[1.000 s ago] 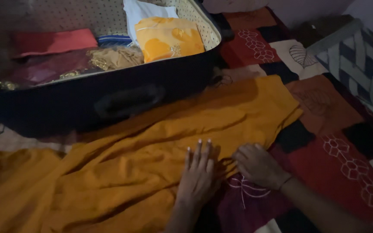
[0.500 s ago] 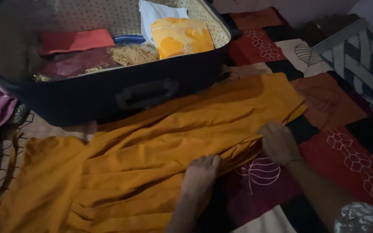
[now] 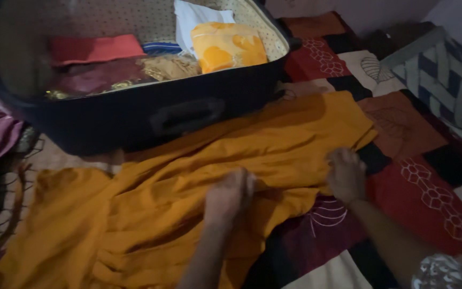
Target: The person folds a yellow patterned cloth and places it into an open suitcase. They then fold a mustard-yellow cloth and place it into the suitcase. Finally, they fold a dark blue cloth with a gold border and place it into the suitcase.
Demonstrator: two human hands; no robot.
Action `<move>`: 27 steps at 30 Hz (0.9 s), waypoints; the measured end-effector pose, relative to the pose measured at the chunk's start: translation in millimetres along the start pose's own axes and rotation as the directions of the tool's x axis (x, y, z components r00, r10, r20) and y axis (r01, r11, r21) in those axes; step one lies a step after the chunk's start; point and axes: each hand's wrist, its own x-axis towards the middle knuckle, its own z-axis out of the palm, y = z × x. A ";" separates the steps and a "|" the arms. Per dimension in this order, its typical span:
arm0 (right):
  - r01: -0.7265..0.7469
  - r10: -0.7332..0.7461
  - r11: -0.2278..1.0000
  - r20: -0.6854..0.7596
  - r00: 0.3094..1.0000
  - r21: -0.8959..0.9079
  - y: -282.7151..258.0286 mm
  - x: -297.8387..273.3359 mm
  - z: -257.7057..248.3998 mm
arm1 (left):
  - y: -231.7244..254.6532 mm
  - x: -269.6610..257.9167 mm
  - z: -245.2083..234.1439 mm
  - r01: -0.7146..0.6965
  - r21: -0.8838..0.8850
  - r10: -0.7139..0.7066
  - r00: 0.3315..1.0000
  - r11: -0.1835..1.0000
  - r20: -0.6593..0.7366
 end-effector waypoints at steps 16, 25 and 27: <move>0.313 -0.499 0.724 0.153 0.853 0.615 -435.7 -69.4 -26.6 | -277.7 -107.5 -160.6 0.786 0.538 -0.811 0.510 0.304 -0.287; 0.349 -0.528 0.796 0.286 0.799 0.495 -465.5 -86.4 7.4 | -261.2 -119.2 -216.0 0.630 0.652 -0.795 0.603 0.422 -0.068; 0.338 -0.550 0.791 0.350 0.758 0.510 -461.6 -78.9 7.5 | -255.8 -115.7 -212.0 0.581 0.657 -0.719 0.690 0.480 -0.085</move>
